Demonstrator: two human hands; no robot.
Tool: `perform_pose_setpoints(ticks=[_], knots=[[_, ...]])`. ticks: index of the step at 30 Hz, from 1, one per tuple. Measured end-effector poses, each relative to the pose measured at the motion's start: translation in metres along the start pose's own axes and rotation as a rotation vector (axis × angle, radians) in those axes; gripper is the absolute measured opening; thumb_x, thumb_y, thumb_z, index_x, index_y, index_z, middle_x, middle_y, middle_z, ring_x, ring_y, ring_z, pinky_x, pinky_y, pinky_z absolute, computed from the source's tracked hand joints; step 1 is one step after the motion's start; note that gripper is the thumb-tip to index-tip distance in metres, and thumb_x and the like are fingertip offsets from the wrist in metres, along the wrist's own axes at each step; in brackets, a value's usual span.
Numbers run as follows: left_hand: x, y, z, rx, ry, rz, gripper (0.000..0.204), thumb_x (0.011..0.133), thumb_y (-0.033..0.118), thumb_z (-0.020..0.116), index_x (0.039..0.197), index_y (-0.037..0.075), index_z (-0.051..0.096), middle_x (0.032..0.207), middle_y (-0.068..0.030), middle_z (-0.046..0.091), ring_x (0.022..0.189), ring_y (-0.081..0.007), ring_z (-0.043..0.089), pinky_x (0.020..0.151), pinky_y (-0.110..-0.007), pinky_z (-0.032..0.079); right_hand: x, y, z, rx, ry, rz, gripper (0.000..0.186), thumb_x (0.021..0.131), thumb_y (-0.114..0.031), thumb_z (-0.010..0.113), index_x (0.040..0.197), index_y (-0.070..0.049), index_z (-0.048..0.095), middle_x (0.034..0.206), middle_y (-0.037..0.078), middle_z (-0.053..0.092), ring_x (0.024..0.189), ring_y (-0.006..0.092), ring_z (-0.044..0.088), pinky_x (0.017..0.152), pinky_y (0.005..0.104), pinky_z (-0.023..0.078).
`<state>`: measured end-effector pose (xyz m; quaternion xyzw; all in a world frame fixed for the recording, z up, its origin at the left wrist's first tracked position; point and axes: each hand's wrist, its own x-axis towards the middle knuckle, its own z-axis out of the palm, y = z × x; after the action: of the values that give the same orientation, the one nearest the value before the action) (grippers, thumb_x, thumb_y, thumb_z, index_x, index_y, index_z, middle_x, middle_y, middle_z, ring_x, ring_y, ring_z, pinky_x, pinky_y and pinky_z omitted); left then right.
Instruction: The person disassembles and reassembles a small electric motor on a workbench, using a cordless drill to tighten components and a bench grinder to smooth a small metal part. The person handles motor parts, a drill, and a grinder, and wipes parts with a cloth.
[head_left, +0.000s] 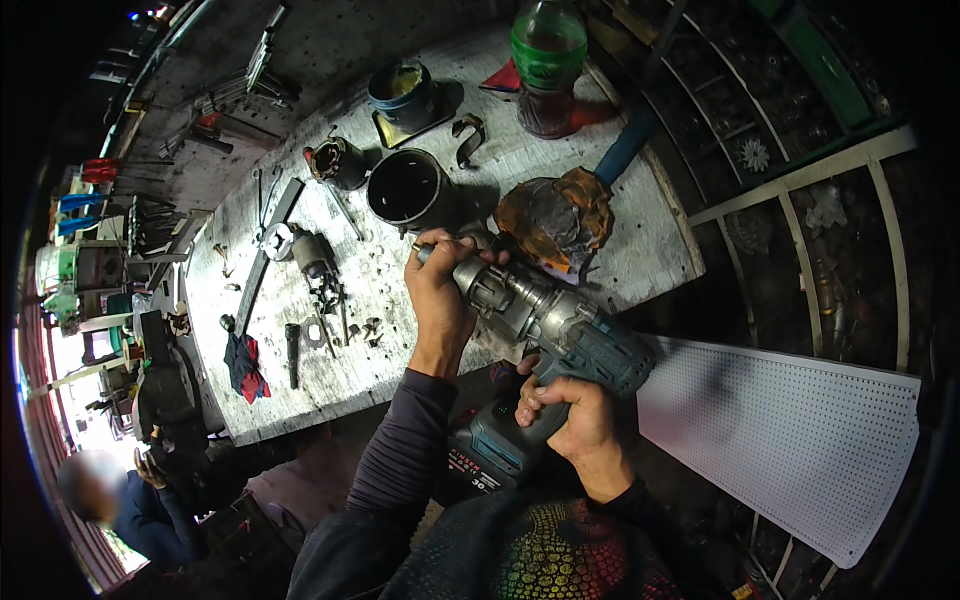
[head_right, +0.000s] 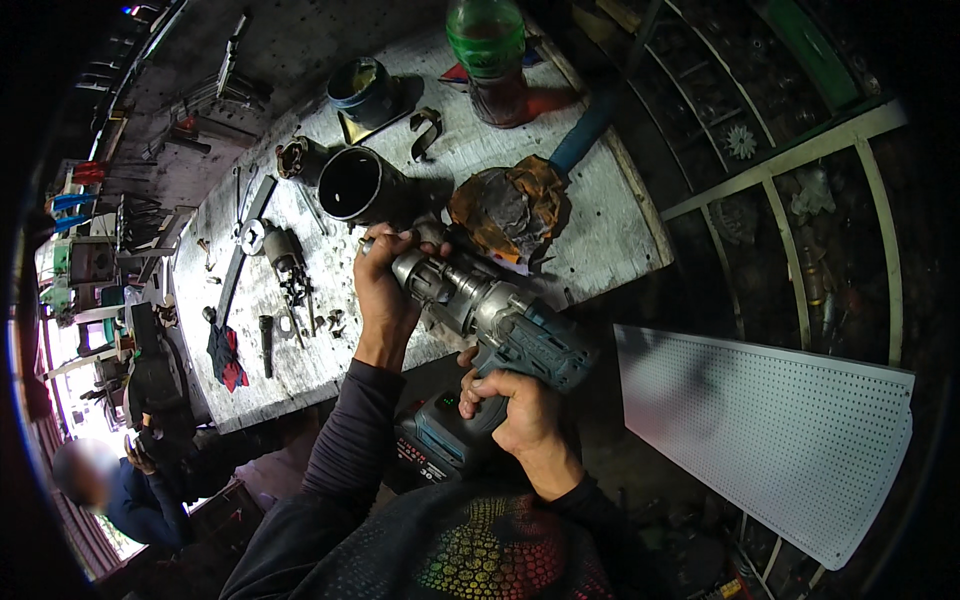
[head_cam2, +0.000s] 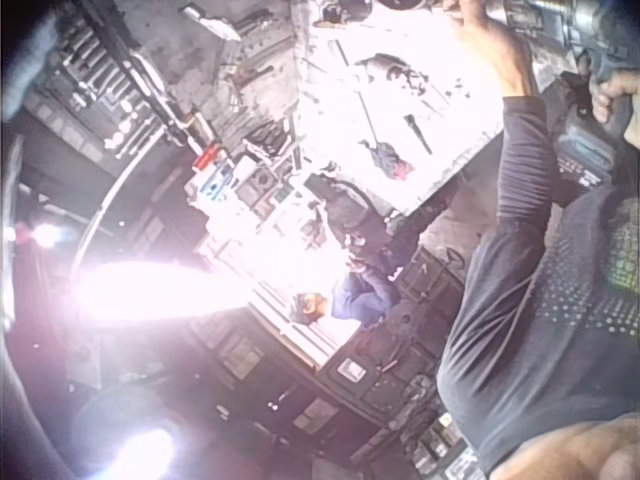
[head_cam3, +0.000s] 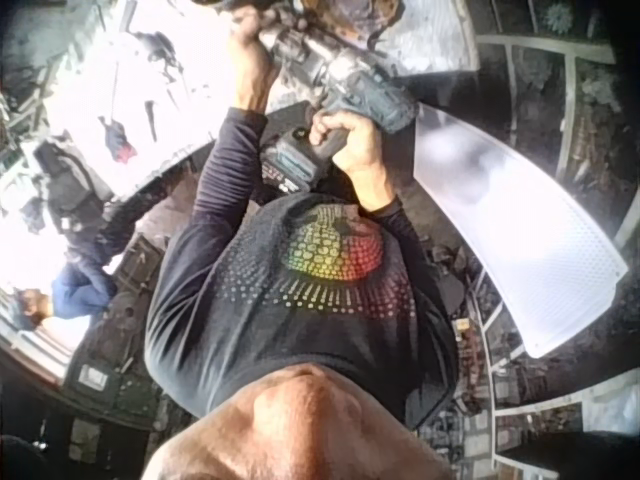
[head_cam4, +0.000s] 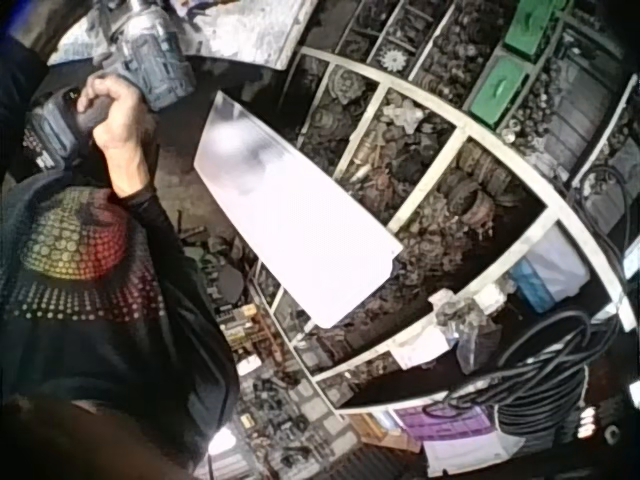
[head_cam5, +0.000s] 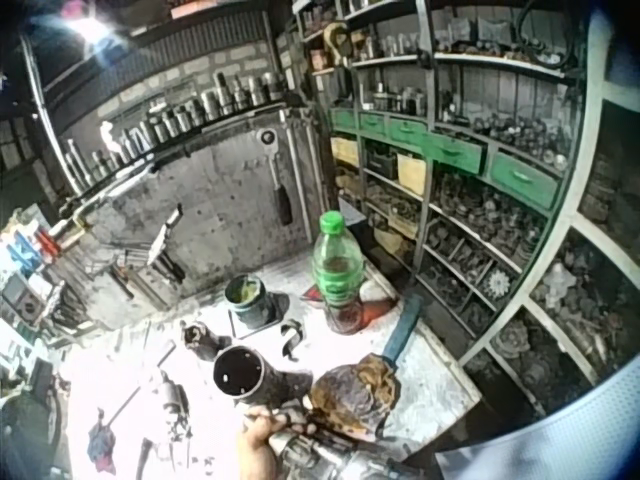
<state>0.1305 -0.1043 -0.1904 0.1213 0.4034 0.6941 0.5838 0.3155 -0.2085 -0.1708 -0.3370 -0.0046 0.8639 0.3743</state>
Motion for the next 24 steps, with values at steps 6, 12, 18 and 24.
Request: perform_pose_setpoints(ticks=[6, 12, 18, 24], knots=[[0.0, 0.003, 0.001, 0.013, 0.011, -0.03, 0.013, 0.086, 0.003, 0.057, 0.096, 0.007, 0.051, 0.083, -0.0095, 0.057, 0.077, -0.0265, 0.065, 0.085, -0.053, 0.061, 0.007, 0.004, -0.013, -0.377, 0.121, -0.234, 0.036, 0.073, -0.002, 0.058, 0.107, 0.006, 0.063, 0.074, 0.011, 0.061, 0.066, 0.021, 0.059, 0.064, 0.0347, 0.049], [0.002, 0.003, 0.002, 0.018, 0.001, -0.044, 0.012, 0.086, 0.003, 0.057, 0.095, 0.007, 0.051, 0.082, -0.0096, 0.057, 0.077, -0.026, 0.065, 0.085, -0.053, 0.062, 0.014, 0.01, -0.018, -0.858, 0.133, -0.562, 0.032, 0.076, 0.002, 0.061, 0.107, 0.003, 0.066, 0.079, 0.006, 0.063, 0.069, 0.0149, 0.059, 0.064, 0.0295, 0.048], [0.001, 0.002, -0.001, 0.016, 0.023, -0.031, 0.011, 0.087, 0.004, 0.057, 0.096, 0.007, 0.051, 0.085, -0.0098, 0.058, 0.078, -0.0267, 0.066, 0.084, -0.053, 0.062, 0.005, 0.002, -0.008, -0.255, 0.06, -0.16, 0.038, 0.073, -0.002, 0.059, 0.109, 0.007, 0.061, 0.072, 0.01, 0.06, 0.064, 0.0196, 0.058, 0.065, 0.0342, 0.049], [0.004, 0.0, -0.004, 0.026, -0.017, -0.025, 0.012, 0.089, 0.007, 0.058, 0.099, 0.008, 0.051, 0.089, -0.01, 0.059, 0.079, -0.0273, 0.066, 0.085, -0.055, 0.062, 0.006, 0.007, -0.004, -0.086, 0.07, -0.075, 0.04, 0.072, -0.002, 0.058, 0.111, 0.007, 0.057, 0.072, 0.011, 0.059, 0.063, 0.021, 0.057, 0.066, 0.0354, 0.05]])
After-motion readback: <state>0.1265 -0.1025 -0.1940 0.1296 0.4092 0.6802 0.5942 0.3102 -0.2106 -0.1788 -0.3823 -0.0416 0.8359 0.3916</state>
